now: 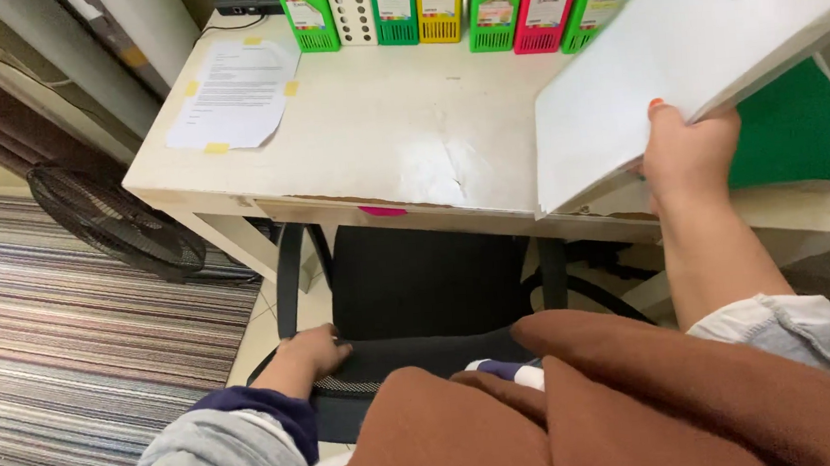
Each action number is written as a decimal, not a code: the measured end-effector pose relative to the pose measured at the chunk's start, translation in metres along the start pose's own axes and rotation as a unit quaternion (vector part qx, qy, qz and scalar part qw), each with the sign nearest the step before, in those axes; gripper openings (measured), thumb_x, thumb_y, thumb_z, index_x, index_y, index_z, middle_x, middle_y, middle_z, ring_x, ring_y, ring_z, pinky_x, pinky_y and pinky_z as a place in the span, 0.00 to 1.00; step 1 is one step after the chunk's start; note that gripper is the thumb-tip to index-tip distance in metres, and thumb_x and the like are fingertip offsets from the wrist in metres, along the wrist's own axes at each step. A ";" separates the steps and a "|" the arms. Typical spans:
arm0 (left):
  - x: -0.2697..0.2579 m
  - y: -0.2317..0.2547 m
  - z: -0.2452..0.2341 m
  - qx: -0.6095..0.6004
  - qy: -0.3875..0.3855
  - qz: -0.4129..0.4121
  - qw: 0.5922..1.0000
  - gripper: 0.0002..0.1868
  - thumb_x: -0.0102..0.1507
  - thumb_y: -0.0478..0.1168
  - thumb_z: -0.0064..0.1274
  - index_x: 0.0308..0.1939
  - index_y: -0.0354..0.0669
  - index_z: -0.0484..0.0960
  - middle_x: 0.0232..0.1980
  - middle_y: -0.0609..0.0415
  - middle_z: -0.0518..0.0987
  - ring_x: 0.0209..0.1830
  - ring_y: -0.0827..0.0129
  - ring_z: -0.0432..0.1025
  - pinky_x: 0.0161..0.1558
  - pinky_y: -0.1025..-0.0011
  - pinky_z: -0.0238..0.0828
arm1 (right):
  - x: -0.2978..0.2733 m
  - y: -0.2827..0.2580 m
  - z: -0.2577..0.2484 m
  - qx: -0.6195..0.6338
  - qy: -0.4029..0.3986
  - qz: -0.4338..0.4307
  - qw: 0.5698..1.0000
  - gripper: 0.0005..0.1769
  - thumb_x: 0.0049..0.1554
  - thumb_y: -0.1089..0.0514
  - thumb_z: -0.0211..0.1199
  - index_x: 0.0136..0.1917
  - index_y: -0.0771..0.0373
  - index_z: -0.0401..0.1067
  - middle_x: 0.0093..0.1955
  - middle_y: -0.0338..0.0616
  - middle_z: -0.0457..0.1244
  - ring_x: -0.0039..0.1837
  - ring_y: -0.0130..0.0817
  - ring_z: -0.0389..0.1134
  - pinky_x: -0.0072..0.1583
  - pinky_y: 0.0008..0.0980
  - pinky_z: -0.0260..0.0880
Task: Sorting through files in a holder and putting away various office supplies like a ruler, markers, and a calendar on a desk.
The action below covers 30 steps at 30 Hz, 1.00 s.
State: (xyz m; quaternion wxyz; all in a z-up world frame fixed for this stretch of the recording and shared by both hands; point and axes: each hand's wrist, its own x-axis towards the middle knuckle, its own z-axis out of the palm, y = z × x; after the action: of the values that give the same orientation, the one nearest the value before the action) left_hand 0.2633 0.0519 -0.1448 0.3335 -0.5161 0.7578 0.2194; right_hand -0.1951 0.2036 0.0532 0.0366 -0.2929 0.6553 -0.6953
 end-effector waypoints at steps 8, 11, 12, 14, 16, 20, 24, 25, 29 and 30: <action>0.080 -0.099 0.038 0.002 0.097 -0.118 0.988 0.35 0.62 0.62 0.52 0.71 0.58 0.68 0.73 0.53 0.66 0.75 0.60 0.59 0.72 0.49 0.54 | -0.004 0.003 -0.002 -0.042 0.051 0.041 0.997 0.21 0.61 0.64 0.62 0.66 0.70 0.66 0.58 0.48 0.67 0.50 0.35 0.72 0.42 0.35 0.74; 0.077 -0.099 0.038 -0.004 0.100 -0.106 0.989 0.35 0.62 0.63 0.52 0.70 0.57 0.69 0.72 0.52 0.67 0.74 0.58 0.61 0.71 0.50 0.55 | 0.018 0.057 -0.012 0.004 0.019 -0.019 1.000 0.22 0.62 0.69 0.62 0.69 0.74 0.68 0.63 0.52 0.69 0.57 0.37 0.74 0.50 0.34 0.77; 0.073 -0.097 0.037 -0.003 0.101 -0.100 0.990 0.35 0.62 0.63 0.52 0.70 0.57 0.69 0.72 0.52 0.68 0.74 0.58 0.61 0.71 0.50 0.56 | 0.010 0.037 -0.006 0.003 0.019 -0.017 1.000 0.22 0.62 0.69 0.62 0.69 0.74 0.68 0.63 0.52 0.69 0.57 0.37 0.74 0.50 0.34 0.77; 0.064 -0.096 0.030 -0.008 0.105 -0.092 0.990 0.35 0.61 0.64 0.52 0.69 0.56 0.70 0.72 0.51 0.68 0.73 0.57 0.62 0.70 0.50 0.57 | -0.002 -0.008 0.011 0.000 0.040 0.062 0.997 0.22 0.58 0.65 0.61 0.66 0.69 0.65 0.55 0.48 0.67 0.47 0.37 0.71 0.38 0.38 0.71; 0.056 -0.089 0.023 -0.016 0.108 -0.082 0.991 0.35 0.61 0.64 0.52 0.69 0.56 0.71 0.71 0.50 0.69 0.72 0.57 0.63 0.70 0.51 0.58 | 0.010 0.020 0.007 -0.018 0.031 0.042 0.998 0.21 0.60 0.65 0.62 0.66 0.69 0.66 0.56 0.47 0.68 0.49 0.35 0.72 0.40 0.35 0.73; 0.042 -0.068 0.008 -0.022 0.109 -0.051 0.993 0.35 0.61 0.65 0.52 0.68 0.54 0.73 0.70 0.49 0.70 0.71 0.55 0.64 0.69 0.51 0.60 | -0.002 -0.006 0.009 -0.073 0.029 0.103 0.992 0.19 0.61 0.63 0.62 0.64 0.69 0.66 0.51 0.50 0.66 0.41 0.41 0.66 0.35 0.39 0.63; 0.021 -0.053 -0.019 -0.030 0.113 -0.022 0.993 0.36 0.60 0.66 0.53 0.67 0.53 0.74 0.69 0.48 0.72 0.70 0.54 0.66 0.68 0.52 0.61 | 0.030 0.079 -0.029 -0.032 -0.053 -0.146 0.987 0.16 0.64 0.73 0.59 0.66 0.77 0.69 0.63 0.55 0.70 0.61 0.40 0.73 0.62 0.37 0.74; 0.012 -0.047 -0.024 -0.031 0.111 -0.014 0.993 0.36 0.60 0.66 0.53 0.66 0.53 0.75 0.69 0.48 0.72 0.70 0.54 0.66 0.68 0.52 0.62 | 0.024 0.056 -0.025 -0.037 -0.022 -0.072 0.996 0.18 0.63 0.70 0.60 0.66 0.75 0.68 0.59 0.52 0.69 0.55 0.39 0.72 0.53 0.36 0.72; -0.014 -0.020 -0.057 -0.038 0.116 0.011 0.992 0.36 0.60 0.67 0.53 0.65 0.52 0.76 0.68 0.46 0.74 0.69 0.52 0.68 0.67 0.53 0.64 | 0.023 0.017 -0.029 -0.050 0.033 0.039 0.997 0.22 0.62 0.64 0.62 0.67 0.72 0.64 0.58 0.46 0.68 0.54 0.35 0.74 0.45 0.32 0.78; -0.017 -0.012 -0.067 -0.041 0.117 0.016 0.992 0.36 0.60 0.67 0.53 0.65 0.52 0.77 0.68 0.46 0.74 0.68 0.52 0.68 0.67 0.53 0.64 | 0.033 0.032 -0.037 -0.051 0.031 0.039 0.997 0.22 0.62 0.64 0.62 0.67 0.72 0.64 0.58 0.46 0.68 0.54 0.35 0.74 0.45 0.32 0.78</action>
State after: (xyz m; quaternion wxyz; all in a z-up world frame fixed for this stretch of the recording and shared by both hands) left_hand 0.2603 0.0129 -0.0861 0.2173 -0.5391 0.7905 0.1933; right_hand -0.2499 0.2180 0.0367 0.0278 -0.2470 0.7017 -0.6677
